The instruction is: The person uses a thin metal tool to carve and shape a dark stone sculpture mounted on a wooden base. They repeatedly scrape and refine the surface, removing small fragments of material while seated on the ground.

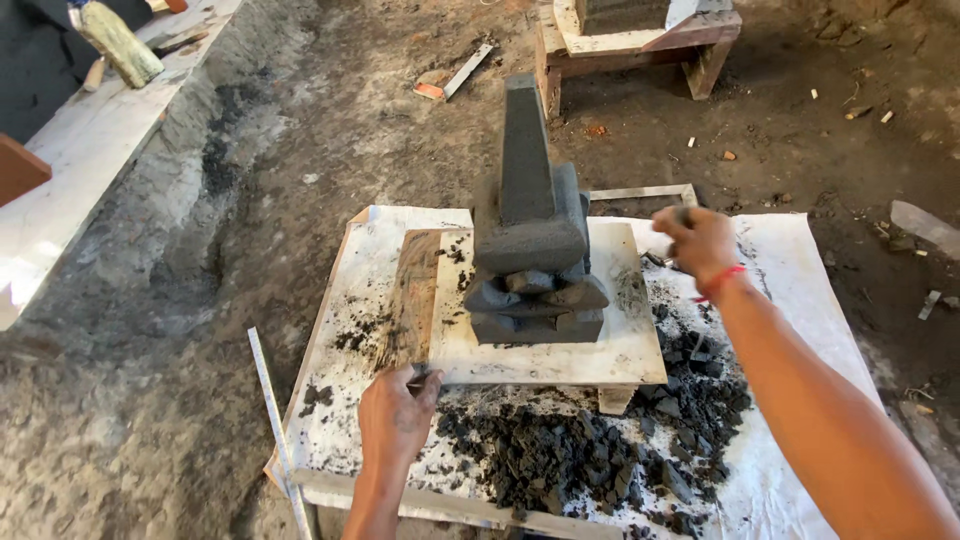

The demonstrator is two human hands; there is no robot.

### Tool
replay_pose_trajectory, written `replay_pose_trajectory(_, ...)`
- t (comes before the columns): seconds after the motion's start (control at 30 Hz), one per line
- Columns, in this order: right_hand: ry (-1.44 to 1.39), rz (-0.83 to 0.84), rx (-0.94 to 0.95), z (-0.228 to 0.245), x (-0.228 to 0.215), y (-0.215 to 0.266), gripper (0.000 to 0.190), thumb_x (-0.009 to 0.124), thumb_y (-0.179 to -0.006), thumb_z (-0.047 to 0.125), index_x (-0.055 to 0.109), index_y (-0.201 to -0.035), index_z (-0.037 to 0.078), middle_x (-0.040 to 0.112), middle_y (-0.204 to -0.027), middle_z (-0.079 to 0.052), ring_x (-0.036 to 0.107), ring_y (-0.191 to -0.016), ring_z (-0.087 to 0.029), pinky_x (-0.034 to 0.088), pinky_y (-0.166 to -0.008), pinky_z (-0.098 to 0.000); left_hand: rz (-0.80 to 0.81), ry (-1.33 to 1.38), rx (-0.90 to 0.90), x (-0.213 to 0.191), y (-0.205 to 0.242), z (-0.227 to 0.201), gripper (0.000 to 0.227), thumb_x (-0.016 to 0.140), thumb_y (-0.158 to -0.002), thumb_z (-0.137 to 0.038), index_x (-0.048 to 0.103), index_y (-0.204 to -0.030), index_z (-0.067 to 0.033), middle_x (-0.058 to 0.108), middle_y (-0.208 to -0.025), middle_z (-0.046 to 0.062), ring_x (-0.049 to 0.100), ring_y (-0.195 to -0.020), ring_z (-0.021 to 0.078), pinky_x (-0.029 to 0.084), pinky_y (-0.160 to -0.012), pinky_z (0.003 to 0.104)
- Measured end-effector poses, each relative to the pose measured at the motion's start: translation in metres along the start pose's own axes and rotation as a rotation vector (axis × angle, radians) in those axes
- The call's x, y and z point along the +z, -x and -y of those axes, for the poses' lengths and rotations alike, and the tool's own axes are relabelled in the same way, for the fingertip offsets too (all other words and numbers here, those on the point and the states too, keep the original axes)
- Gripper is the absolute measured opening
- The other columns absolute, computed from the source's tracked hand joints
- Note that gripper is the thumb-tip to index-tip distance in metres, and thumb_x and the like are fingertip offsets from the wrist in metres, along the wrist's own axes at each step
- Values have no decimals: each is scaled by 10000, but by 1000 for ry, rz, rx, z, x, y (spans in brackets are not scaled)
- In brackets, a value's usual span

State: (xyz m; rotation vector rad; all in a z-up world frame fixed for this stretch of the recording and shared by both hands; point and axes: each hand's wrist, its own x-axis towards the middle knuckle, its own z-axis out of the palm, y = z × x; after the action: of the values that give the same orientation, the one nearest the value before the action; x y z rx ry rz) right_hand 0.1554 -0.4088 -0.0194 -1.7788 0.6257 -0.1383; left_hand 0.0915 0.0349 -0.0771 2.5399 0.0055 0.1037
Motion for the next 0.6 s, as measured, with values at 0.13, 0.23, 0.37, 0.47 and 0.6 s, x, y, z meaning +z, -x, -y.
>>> replay_pose_trajectory(0.13, 53, -154, -145, 56, -41, 111, 254, 515, -1157, 229, 582, -1301, 31, 666, -869, -90, 498, -521, -135, 378, -396, -264, 188, 104, -141, -48, 33, -62, 402, 689, -931, -464, 732, -1208, -176, 762, -1160, 26, 539, -495, 96, 421, -388, 246)
replay_pose_trajectory(0.23, 34, -64, -384, 50, -71, 190, 213, 421, -1168, 134, 492, -1279, -34, 688, -836, -199, 575, -469, -238, 428, -332, -317, 315, 424, 109, -54, 57, -102, 380, 689, -945, -413, 758, -1164, -110, 792, -972, 50, 623, -502, 100, 478, -367, 226)
replay_pose_trajectory(0.37, 256, 252, -616, 31, -90, 267, 267, 577, -960, 180, 785, -1082, 64, 807, -648, -38, 682, -415, -78, 583, -361, -183, 596, 778, 408, -55, 72, -172, 470, 641, -918, -469, 732, -1165, -80, 776, -952, 73, 595, -532, 73, 489, -406, 189)
replay_pose_trajectory(0.47, 323, 192, -314, 30, -73, 290, 404, 686, -898, 198, 823, -1272, 127, 799, -622, -85, 589, -483, -145, 485, -460, -301, 582, 1099, 537, -52, 79, -211, 264, 715, -926, -375, 776, -1109, -195, 789, -1201, 90, 699, -936, 116, 472, -724, 212)
replay_pose_trajectory(0.6, 456, 222, -370, 29, -79, 263, 442, 762, -814, 329, 851, -1224, 193, 844, -588, -43, 737, -525, -119, 556, -533, -311, 493, 1114, 440, -42, 74, -201, 325, 717, -939, -400, 765, -832, -96, 483, -627, -60, 388, -560, 86, 287, -504, 273)
